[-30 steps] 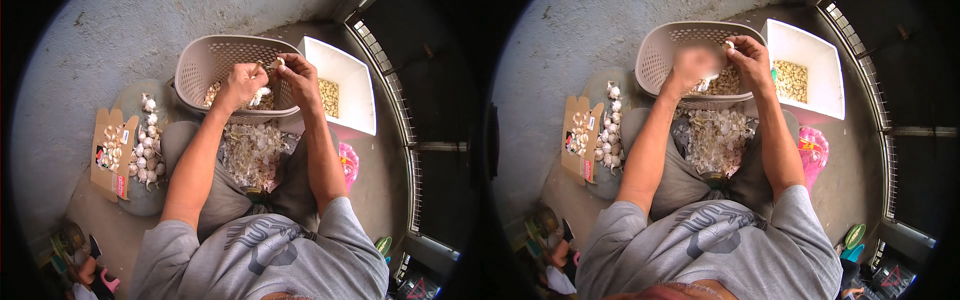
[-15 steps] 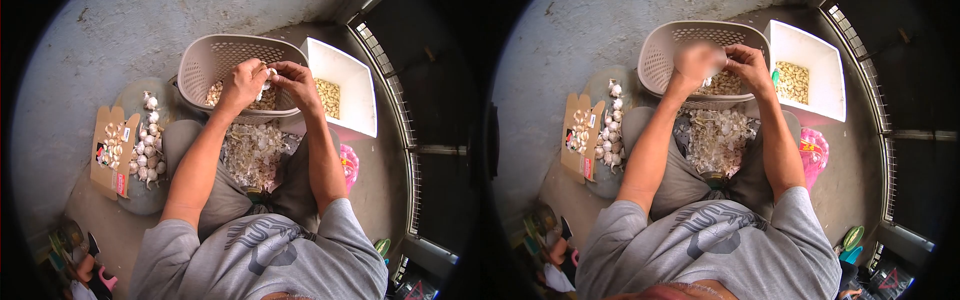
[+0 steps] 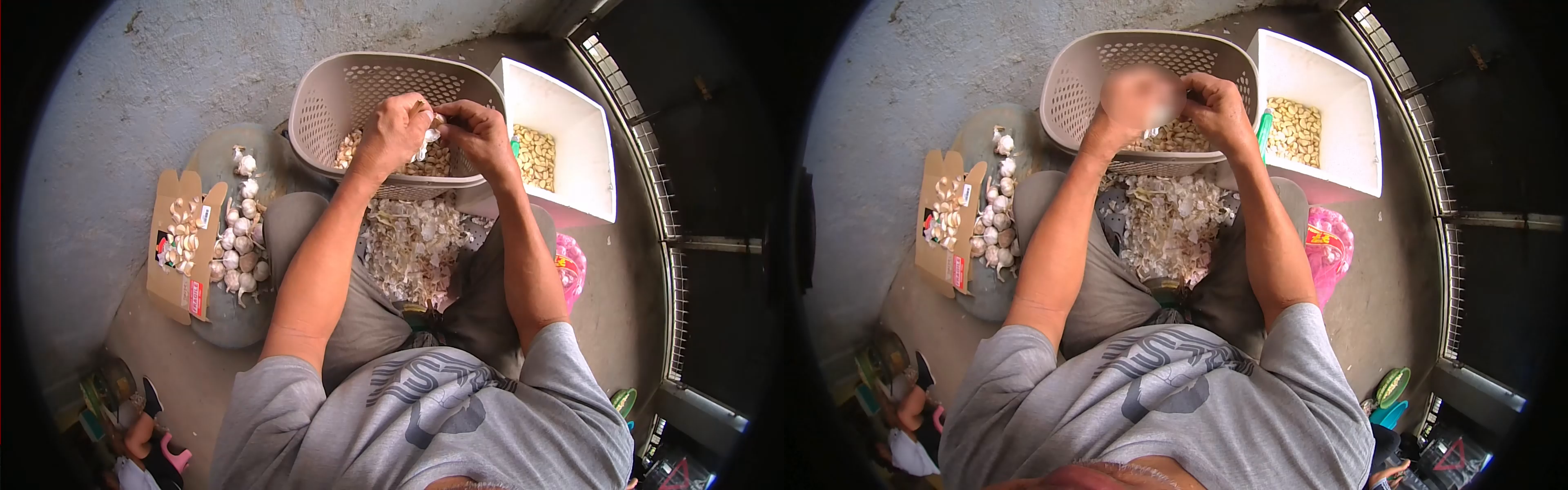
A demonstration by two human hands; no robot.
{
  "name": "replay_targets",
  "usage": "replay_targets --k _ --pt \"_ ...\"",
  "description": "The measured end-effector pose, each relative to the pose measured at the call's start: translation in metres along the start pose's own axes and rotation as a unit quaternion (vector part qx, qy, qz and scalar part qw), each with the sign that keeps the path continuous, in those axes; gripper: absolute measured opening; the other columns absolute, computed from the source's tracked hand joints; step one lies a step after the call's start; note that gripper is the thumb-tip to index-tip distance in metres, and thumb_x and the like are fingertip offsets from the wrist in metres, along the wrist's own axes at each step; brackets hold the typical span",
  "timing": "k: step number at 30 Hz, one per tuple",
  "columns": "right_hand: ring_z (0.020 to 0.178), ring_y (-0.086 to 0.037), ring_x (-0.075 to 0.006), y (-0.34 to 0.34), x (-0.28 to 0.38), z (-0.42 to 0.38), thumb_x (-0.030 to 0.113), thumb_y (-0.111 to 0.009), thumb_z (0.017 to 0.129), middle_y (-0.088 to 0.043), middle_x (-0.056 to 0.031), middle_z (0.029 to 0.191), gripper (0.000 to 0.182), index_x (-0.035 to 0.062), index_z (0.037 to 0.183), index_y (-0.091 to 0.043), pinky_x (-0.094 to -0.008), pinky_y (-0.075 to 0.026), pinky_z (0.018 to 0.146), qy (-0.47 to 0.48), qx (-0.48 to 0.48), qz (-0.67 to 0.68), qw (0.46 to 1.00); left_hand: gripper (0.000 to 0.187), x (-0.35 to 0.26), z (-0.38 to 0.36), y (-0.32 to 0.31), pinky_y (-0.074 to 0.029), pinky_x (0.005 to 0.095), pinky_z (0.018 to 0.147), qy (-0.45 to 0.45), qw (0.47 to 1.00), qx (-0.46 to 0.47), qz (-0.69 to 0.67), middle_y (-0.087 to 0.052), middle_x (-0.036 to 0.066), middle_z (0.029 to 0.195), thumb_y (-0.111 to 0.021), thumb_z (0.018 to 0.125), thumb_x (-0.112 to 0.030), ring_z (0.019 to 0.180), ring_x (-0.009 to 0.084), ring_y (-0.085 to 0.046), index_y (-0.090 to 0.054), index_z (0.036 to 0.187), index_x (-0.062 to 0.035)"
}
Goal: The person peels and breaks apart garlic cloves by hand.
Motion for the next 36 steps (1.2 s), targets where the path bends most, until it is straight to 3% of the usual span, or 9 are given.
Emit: replay_targets --k 12,15,21,24,27,30,36 --pt "0.081 -0.066 -0.0105 -0.004 0.006 -0.003 -0.002 -0.07 0.092 -0.071 -0.0053 0.091 0.022 -0.0041 0.114 -0.069 -0.0265 -0.057 0.075 0.011 0.014 0.001 1.0 0.022 -0.007 0.0 0.003 -0.052 0.0395 0.065 -0.01 1.0 -0.015 0.005 -0.062 0.016 0.07 -0.063 0.089 -0.017 0.064 0.0206 -0.06 -0.059 0.083 0.0044" --pt "0.08 -0.066 -0.0116 -0.004 0.002 -0.002 -0.001 -0.069 0.093 -0.071 -0.0058 0.093 0.02 -0.0042 0.113 -0.069 -0.0272 -0.057 0.074 0.002 0.022 0.085 0.996 0.022 -0.006 0.0 0.004 -0.043 0.0301 0.057 -0.013 1.0 -0.016 -0.003 -0.057 0.003 0.066 -0.066 0.09 -0.018 0.064 0.0069 -0.05 -0.061 0.082 0.0019" --pt "0.081 -0.066 -0.0124 -0.007 -0.007 0.003 0.002 -0.067 0.096 -0.071 -0.0069 0.096 0.018 -0.0036 0.113 -0.069 -0.0278 -0.056 0.073 -0.001 0.022 0.176 0.984 0.021 -0.006 0.0 0.008 -0.045 0.0308 0.058 -0.008 0.999 -0.037 0.037 -0.059 0.004 0.066 -0.066 0.089 -0.018 0.064 0.0074 -0.052 -0.061 0.081 0.0012" --pt "0.082 -0.066 -0.0122 -0.011 -0.005 0.001 0.005 -0.066 0.098 -0.071 -0.0063 0.096 0.018 -0.003 0.113 -0.07 -0.0277 -0.056 0.072 -0.046 -0.002 0.222 0.974 0.02 -0.002 -0.001 0.008 -0.046 0.0299 0.058 -0.029 0.999 -0.04 0.015 -0.061 0.003 0.069 -0.067 0.089 -0.017 0.065 0.007 -0.053 -0.062 0.081 0.0004" --pt "0.083 -0.065 -0.0116 -0.022 -0.002 0.0 0.007 -0.066 0.099 -0.071 -0.0057 0.096 0.018 -0.0029 0.113 -0.07 -0.0272 -0.055 0.072 -0.075 -0.006 0.296 0.952 0.023 0.007 0.001 0.008 -0.051 0.0371 0.061 0.024 0.996 -0.053 -0.061 -0.062 0.012 0.067 -0.066 0.086 -0.019 0.062 0.0165 -0.059 -0.06 0.078 0.0022" --pt "0.084 -0.065 -0.0111 -0.019 -0.006 0.003 0.008 -0.066 0.1 -0.071 -0.0056 0.098 0.018 -0.0029 0.114 -0.07 -0.0265 -0.055 0.071 -0.043 -0.02 0.184 0.982 0.024 0.008 0.001 0.008 -0.05 0.0343 0.06 0.034 0.993 -0.032 -0.111 -0.062 0.006 0.066 -0.067 0.086 -0.02 0.062 0.0114 -0.057 -0.06 0.076 0.0008" --pt "0.082 -0.066 -0.0113 -0.015 -0.009 0.002 0.008 -0.066 0.099 -0.072 -0.0065 0.099 0.018 -0.0026 0.113 -0.07 -0.0267 -0.056 0.073 -0.024 -0.069 0.245 0.967 0.024 0.012 0.001 0.0 -0.049 0.0327 0.059 0.05 0.986 -0.037 -0.156 -0.062 0.004 0.066 -0.068 0.086 -0.02 0.062 0.0095 -0.055 -0.061 0.074 -0.0002"
Point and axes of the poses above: each hand's wrist, its own z-axis towards the middle knuckle, its own y-axis out of the back of the hand, x = y × z, the point moved 5 cm from there along z, towards the middle knuckle
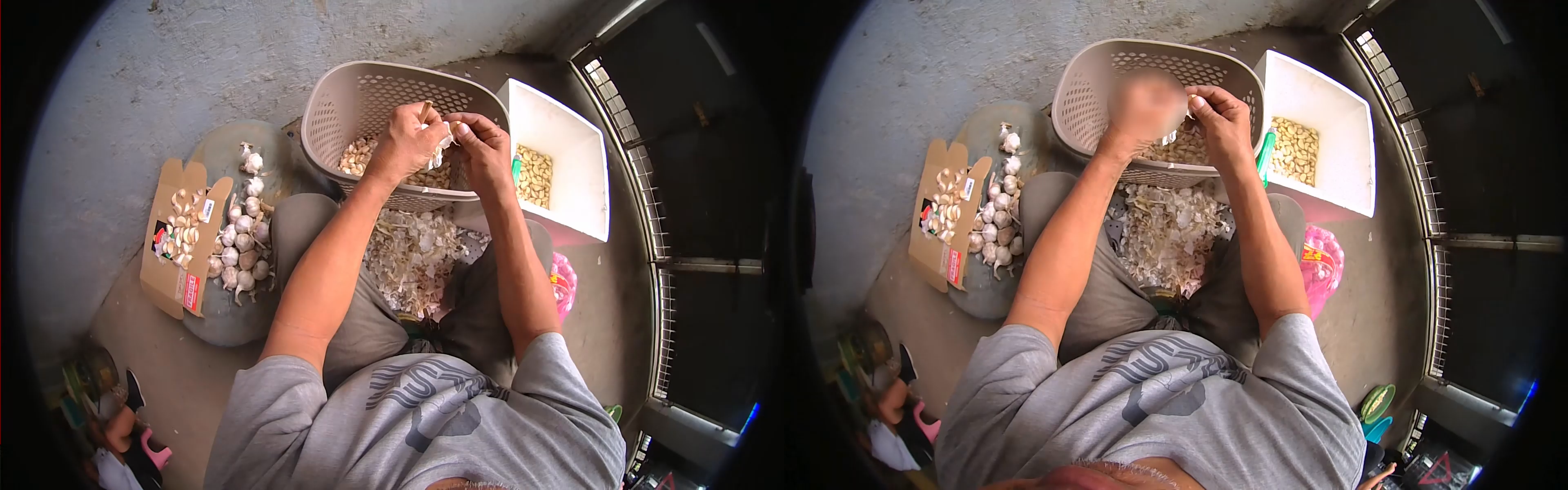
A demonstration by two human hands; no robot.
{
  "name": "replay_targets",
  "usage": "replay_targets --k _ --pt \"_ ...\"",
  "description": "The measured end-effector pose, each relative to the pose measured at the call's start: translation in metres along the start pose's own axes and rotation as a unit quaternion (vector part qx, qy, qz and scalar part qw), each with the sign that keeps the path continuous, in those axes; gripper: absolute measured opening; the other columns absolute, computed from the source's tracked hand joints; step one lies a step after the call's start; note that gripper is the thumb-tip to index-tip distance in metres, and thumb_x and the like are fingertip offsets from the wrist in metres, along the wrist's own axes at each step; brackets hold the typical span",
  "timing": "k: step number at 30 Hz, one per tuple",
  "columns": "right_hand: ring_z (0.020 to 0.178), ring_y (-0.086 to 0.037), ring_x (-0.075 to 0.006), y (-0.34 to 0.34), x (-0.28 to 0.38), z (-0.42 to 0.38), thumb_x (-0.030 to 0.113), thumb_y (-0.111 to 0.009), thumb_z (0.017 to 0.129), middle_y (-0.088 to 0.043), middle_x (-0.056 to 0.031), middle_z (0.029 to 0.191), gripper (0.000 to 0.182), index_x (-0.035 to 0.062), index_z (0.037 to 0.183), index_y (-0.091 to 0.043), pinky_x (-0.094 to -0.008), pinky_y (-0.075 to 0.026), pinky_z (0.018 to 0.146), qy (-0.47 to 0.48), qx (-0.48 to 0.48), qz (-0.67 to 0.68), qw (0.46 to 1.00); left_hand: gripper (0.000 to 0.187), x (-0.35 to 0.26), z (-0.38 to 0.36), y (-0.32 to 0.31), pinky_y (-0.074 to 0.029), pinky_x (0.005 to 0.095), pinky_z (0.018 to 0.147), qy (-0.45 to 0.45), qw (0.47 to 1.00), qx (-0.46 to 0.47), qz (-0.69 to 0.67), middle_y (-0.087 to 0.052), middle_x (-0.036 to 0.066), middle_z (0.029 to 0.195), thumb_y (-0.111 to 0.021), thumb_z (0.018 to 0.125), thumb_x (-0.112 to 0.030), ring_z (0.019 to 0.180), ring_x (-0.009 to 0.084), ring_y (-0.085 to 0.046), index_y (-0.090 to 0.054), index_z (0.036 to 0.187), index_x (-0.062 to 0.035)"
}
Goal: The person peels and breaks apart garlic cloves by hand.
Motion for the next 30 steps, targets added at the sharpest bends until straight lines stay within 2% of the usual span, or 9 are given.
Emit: replay_targets --k 3,6,9,15,18,21,24,27,30 --pt "0.082 -0.066 -0.0116 0.008 0.004 0.003 0.008 -0.066 0.099 -0.072 -0.0068 0.1 0.017 -0.0026 0.113 -0.07 -0.0275 -0.057 0.075 0.02 -0.014 0.024 0.999 0.024 0.002 0.002 0.001 -0.048 0.0321 0.059 -0.002 1.0 -0.008 0.001 -0.062 0.004 0.066 -0.068 0.085 -0.019 0.062 0.0091 -0.054 -0.06 0.073 0.0" --pt "0.082 -0.065 -0.0107 0.016 0.005 0.006 0.008 -0.065 0.1 -0.072 -0.0052 0.099 0.016 -0.0009 0.112 -0.071 -0.0259 -0.055 0.073 0.023 -0.027 0.038 0.999 0.016 -0.004 0.0 0.001 -0.042 0.0252 0.056 -0.014 0.999 0.009 0.043 -0.06 -0.004 0.07 -0.067 0.09 -0.014 0.063 0.0034 -0.05 -0.064 0.078 -0.0036" --pt "0.081 -0.064 -0.0093 0.018 0.008 0.005 0.009 -0.066 0.1 -0.071 -0.0036 0.096 0.015 -0.0002 0.112 -0.07 -0.0245 -0.054 0.072 0.036 -0.033 0.006 0.999 0.023 -0.016 -0.006 -0.001 -0.048 0.0317 0.061 0.012 0.998 0.029 0.045 -0.061 0.003 0.066 -0.067 0.084 -0.017 0.064 0.0091 -0.054 -0.06 0.072 0.0017" --pt "0.08 -0.063 -0.0076 0.009 0.021 0.002 0.007 -0.068 0.099 -0.07 -0.0028 0.092 0.015 -0.0016 0.111 -0.068 -0.0237 -0.054 0.071 0.08 -0.014 -0.157 0.984 0.026 -0.011 -0.005 -0.007 -0.051 0.034 0.065 -0.012 0.997 0.03 0.071 -0.066 0.008 0.072 -0.072 0.088 -0.021 0.066 0.0118 -0.059 -0.064 0.084 0.0035" --pt "0.081 -0.064 -0.0083 0.006 0.023 0.0 0.005 -0.069 0.097 -0.07 -0.003 0.091 0.016 -0.0023 0.112 -0.068 -0.0242 -0.055 0.072 0.072 0.008 -0.17 0.983 0.027 -0.019 -0.006 -0.01 -0.052 0.0371 0.067 -0.04 0.997 0.033 0.058 -0.069 0.013 0.077 -0.072 0.092 -0.023 0.069 0.019 -0.064 -0.065 0.09 0.0029" --pt "0.082 -0.065 -0.0091 0.007 0.022 0.0 0.005 -0.069 0.096 -0.07 -0.0035 0.092 0.018 -0.0022 0.112 -0.067 -0.0247 -0.056 0.073 0.065 0.03 -0.153 0.986 0.023 -0.012 -0.004 -0.009 -0.052 0.04 0.069 -0.174 0.963 -0.008 0.204 -0.068 0.016 0.078 -0.068 0.094 -0.021 0.071 0.0264 -0.067 -0.065 0.091 0.0021" --pt "0.082 -0.066 -0.01 0.009 0.02 0.001 0.004 -0.07 0.095 -0.07 -0.0045 0.094 0.019 -0.0015 0.113 -0.066 -0.0255 -0.056 0.073 0.046 0.053 -0.126 0.99 0.022 -0.011 -0.006 -0.008 -0.048 0.033 0.064 -0.048 0.978 0.023 0.202 -0.06 0.006 0.07 -0.068 0.097 -0.021 0.068 0.0126 -0.057 -0.067 0.094 0.0007" --pt "0.082 -0.066 -0.0114 0.008 0.02 0.001 0.003 -0.07 0.095 -0.07 -0.0058 0.095 0.021 -0.0011 0.114 -0.064 -0.0266 -0.056 0.073 0.026 0.079 -0.087 0.993 0.02 -0.02 -0.008 -0.008 -0.051 0.0436 0.067 0.01 0.98 0.022 0.199 -0.066 0.017 0.076 -0.066 0.095 -0.018 0.069 0.0339 -0.065 -0.064 0.091 0.0009" --pt "0.083 -0.067 -0.0132 0.012 0.019 0.003 0.001 -0.07 0.094 -0.069 -0.0072 0.096 0.021 -0.0017 0.114 -0.061 -0.0284 -0.058 0.074 0.014 0.11 -0.054 0.992 0.019 -0.013 -0.006 -0.01 -0.051 0.0452 0.067 -0.014 0.98 0.036 0.195 -0.065 0.017 0.078 -0.065 0.095 -0.017 0.071 0.0363 -0.065 -0.061 0.087 0.0003"
Point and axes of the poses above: each hand's wrist, its own z-axis towards the middle knuckle, its own y-axis out of the back of the hand, x = y × z, the point moved 5 cm from there along z, towards the middle knuckle
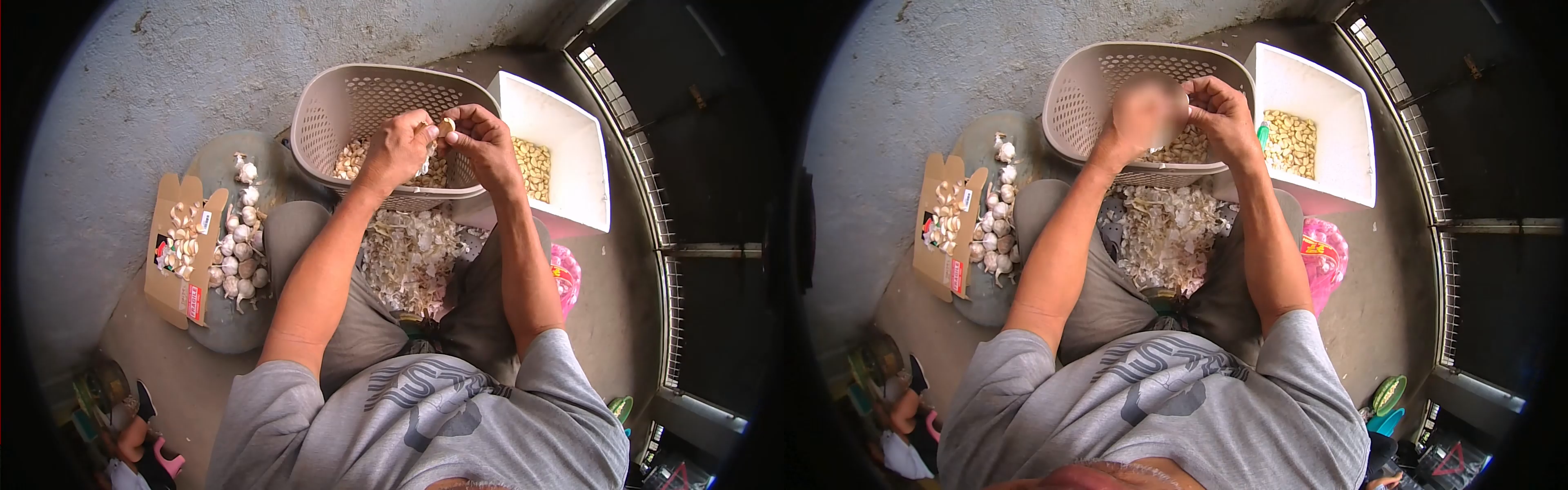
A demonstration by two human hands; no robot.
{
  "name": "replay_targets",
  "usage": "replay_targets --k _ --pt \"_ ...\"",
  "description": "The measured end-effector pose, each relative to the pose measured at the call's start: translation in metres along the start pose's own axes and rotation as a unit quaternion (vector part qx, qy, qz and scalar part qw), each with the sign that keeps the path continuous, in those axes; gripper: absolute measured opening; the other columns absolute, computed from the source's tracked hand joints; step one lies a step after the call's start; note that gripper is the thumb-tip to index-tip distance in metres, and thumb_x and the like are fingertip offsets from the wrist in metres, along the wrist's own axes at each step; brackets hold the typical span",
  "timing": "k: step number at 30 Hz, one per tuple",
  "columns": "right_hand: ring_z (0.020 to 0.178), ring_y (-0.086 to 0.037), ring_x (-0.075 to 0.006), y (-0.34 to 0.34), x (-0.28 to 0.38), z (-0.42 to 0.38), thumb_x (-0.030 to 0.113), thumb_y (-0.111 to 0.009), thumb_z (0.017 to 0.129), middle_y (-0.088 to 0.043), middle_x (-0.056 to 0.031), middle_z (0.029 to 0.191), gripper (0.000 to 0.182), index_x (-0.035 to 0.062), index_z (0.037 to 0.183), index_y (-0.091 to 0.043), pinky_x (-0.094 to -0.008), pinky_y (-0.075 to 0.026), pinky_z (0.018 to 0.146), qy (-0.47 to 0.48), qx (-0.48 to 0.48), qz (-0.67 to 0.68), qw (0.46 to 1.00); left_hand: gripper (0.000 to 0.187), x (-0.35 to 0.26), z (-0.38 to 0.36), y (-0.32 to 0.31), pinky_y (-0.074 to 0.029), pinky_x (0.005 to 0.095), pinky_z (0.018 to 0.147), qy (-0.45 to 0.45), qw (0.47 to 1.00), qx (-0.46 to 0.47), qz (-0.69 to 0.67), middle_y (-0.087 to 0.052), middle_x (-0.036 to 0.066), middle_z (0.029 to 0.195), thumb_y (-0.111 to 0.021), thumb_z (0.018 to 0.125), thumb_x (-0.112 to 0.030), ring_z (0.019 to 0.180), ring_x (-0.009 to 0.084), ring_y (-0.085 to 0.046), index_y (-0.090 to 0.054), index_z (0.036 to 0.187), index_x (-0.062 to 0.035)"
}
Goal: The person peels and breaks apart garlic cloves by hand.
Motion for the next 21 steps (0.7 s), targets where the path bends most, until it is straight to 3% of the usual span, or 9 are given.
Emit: replay_targets --k 6,12,18,21 --pt "0.084 -0.067 -0.0144 -0.013 0.007 -0.003 0.003 -0.07 0.095 -0.068 -0.0071 0.097 0.021 -0.0012 0.111 -0.057 -0.0301 -0.058 0.075 0.004 -0.012 -0.013 1.0 0.015 -0.009 -0.005 0.0 -0.051 0.0497 0.07 -0.127 0.983 -0.094 0.093 -0.064 0.018 0.086 -0.06 0.094 -0.012 0.08 0.0401 -0.066 -0.056 0.085 -0.0005" --pt "0.083 -0.066 -0.0136 -0.003 -0.001 0.001 0.006 -0.072 0.094 -0.068 -0.0063 0.096 0.021 -0.0005 0.108 -0.057 -0.0286 -0.058 0.074 0.03 -0.053 -0.016 0.998 0.014 -0.014 -0.009 -0.004 -0.05 0.044 0.068 -0.168 0.975 -0.121 0.081 -0.063 0.017 0.079 -0.059 0.096 -0.009 0.072 0.0323 -0.065 -0.059 0.09 0.003" --pt "0.071 -0.064 -0.0121 0.004 0.003 0.0 0.01 -0.073 0.095 -0.067 -0.0051 0.087 0.019 -0.0008 0.106 -0.06 -0.0269 -0.056 0.065 -0.013 -0.006 -0.016 1.0 0.017 -0.001 -0.004 -0.006 -0.05 0.0319 0.059 0.006 0.984 0.057 -0.168 -0.065 0.006 0.074 -0.056 0.102 -0.016 0.068 0.0131 -0.064 -0.062 0.094 -0.002" --pt "0.065 -0.061 -0.0114 -0.002 0.009 -0.002 0.012 -0.07 0.097 -0.066 -0.0053 0.085 0.022 -0.002 0.112 -0.061 -0.0273 -0.055 0.059 -0.044 0.022 -0.003 0.999 0.012 0.018 0.0 -0.012 -0.049 0.0267 0.053 0.086 0.864 0.092 -0.487 -0.066 0.004 0.077 -0.057 0.1 -0.013 0.065 0.0119 -0.064 -0.062 0.096 -0.003"
Point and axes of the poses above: each hand's wrist, its own z-axis towards the middle knuckle, its own y-axis out of the back of the hand, x = y × z, the point moved 5 cm from there along z, towards the middle knuckle
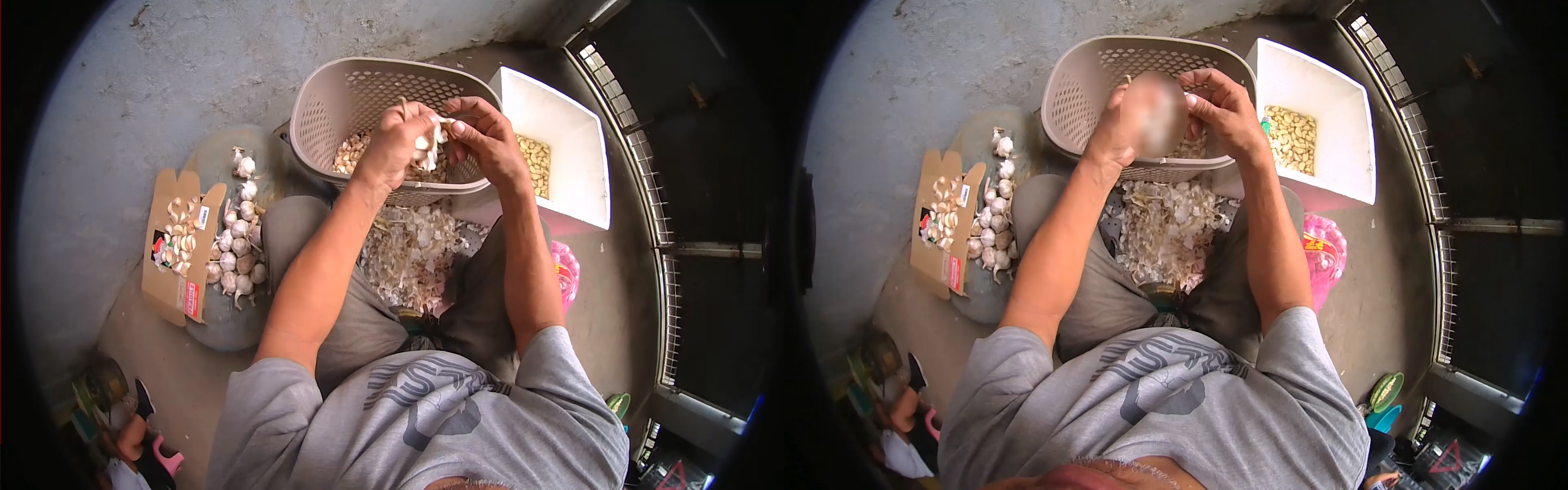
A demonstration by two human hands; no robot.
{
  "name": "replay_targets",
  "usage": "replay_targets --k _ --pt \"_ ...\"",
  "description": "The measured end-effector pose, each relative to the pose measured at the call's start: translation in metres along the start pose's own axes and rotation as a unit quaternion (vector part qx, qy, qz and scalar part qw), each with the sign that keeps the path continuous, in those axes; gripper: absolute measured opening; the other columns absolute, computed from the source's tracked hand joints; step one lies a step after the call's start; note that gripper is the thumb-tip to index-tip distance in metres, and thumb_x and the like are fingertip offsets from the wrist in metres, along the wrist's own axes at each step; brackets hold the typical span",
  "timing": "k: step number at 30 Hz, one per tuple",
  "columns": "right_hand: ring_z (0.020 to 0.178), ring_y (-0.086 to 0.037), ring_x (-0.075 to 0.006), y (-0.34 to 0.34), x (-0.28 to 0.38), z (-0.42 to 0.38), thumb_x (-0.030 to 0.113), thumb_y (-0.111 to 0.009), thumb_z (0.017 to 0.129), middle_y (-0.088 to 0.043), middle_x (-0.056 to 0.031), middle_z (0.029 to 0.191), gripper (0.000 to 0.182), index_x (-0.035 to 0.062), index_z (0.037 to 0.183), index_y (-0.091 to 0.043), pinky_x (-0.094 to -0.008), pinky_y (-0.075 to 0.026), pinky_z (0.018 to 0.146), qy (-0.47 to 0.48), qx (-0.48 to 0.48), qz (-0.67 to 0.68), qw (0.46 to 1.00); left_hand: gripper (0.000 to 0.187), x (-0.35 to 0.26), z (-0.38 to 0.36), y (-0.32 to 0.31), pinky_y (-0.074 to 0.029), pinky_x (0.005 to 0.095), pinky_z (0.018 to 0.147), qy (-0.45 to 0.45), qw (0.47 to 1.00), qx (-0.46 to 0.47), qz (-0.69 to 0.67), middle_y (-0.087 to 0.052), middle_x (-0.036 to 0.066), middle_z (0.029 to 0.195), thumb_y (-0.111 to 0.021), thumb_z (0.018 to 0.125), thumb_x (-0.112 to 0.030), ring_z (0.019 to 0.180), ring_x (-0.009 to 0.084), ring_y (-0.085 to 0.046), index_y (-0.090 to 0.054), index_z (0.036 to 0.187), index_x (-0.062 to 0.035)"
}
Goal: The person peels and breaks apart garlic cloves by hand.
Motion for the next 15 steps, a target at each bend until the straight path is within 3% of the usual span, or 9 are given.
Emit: replay_targets --k 4,6,8,10,11,14,15 --pt "0.06 -0.058 -0.0122 0.003 -0.01 -0.001 0.019 -0.063 0.102 -0.065 -0.0078 0.087 0.029 -0.0032 0.121 -0.061 -0.0294 -0.055 0.056 -0.056 0.033 0.046 0.997 0.012 -0.001 0.006 0.027 -0.046 0.0283 0.047 0.012 0.983 -0.08 -0.162 -0.064 0.007 0.083 -0.057 0.098 -0.015 0.062 0.0158 -0.062 -0.061 0.09 -0.0067" --pt "0.06 -0.059 -0.0131 0.0 -0.006 -0.004 0.022 -0.06 0.104 -0.064 -0.0088 0.086 0.03 -0.0033 0.12 -0.062 -0.0294 -0.055 0.056 -0.084 0.051 0.139 0.985 0.01 -0.013 0.005 0.037 -0.045 0.0298 0.047 -0.008 0.988 -0.132 -0.076 -0.063 0.004 0.076 -0.061 0.093 -0.015 0.06 0.0134 -0.06 -0.064 0.087 -0.0073" --pt "0.06 -0.06 -0.0142 0.002 -0.006 -0.002 0.022 -0.057 0.105 -0.065 -0.0092 0.085 0.028 -0.0028 0.117 -0.063 -0.0291 -0.055 0.055 -0.056 0.038 0.162 0.984 0.015 -0.036 -0.004 0.018 -0.043 0.0269 0.049 -0.041 0.985 -0.075 0.147 -0.064 0.001 0.068 -0.068 0.089 -0.017 0.058 0.0095 -0.058 -0.069 0.08 -0.0059" --pt "0.059 -0.061 -0.0149 0.005 -0.009 0.0 0.022 -0.056 0.106 -0.065 -0.0092 0.085 0.028 -0.0019 0.117 -0.064 -0.0288 -0.054 0.054 -0.043 0.022 0.169 0.985 0.017 -0.041 -0.011 0.001 -0.04 0.0244 0.051 -0.058 0.931 -0.007 0.361 -0.063 -0.001 0.063 -0.076 0.083 -0.017 0.057 0.0058 -0.054 -0.071 0.072 -0.0051" --pt "0.059 -0.061 -0.0151 0.007 -0.01 0.0 0.022 -0.056 0.106 -0.065 -0.0091 0.084 0.027 -0.0014 0.117 -0.064 -0.0286 -0.054 0.054 -0.045 0.013 0.162 0.986 0.023 -0.03 -0.012 -0.002 -0.039 0.0258 0.053 -0.029 0.928 0.053 0.367 -0.061 -0.002 0.061 -0.083 0.078 -0.021 0.058 0.0054 -0.052 -0.071 0.069 -0.0045" --pt "0.059 -0.06 -0.0147 0.014 -0.015 0.001 0.024 -0.056 0.106 -0.065 -0.0091 0.084 0.03 -0.0013 0.121 -0.063 -0.0267 -0.052 0.053 -0.049 0.005 0.163 0.985 0.027 -0.005 -0.017 -0.017 -0.04 0.0281 0.055 0.035 0.859 0.197 0.472 -0.059 -0.002 0.059 -0.086 0.076 -0.024 0.058 0.006 -0.052 -0.071 0.07 -0.0033" --pt "0.059 -0.059 -0.0145 0.014 -0.016 0.002 0.025 -0.056 0.106 -0.064 -0.0092 0.084 0.032 -0.0016 0.122 -0.063 -0.0259 -0.052 0.053 -0.05 0.006 0.166 0.985 0.032 -0.001 -0.018 -0.02 -0.041 0.0295 0.055 0.045 0.842 0.178 0.507 -0.059 -0.001 0.059 -0.089 0.076 -0.029 0.059 0.0068 -0.053 -0.072 0.073 -0.0024"
Point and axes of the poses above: each hand's wrist, its own z-axis towards the middle knuckle, its own y-axis out of the back of the hand, x = y × z, the point moved 5 cm from there along z, towards the middle knuckle
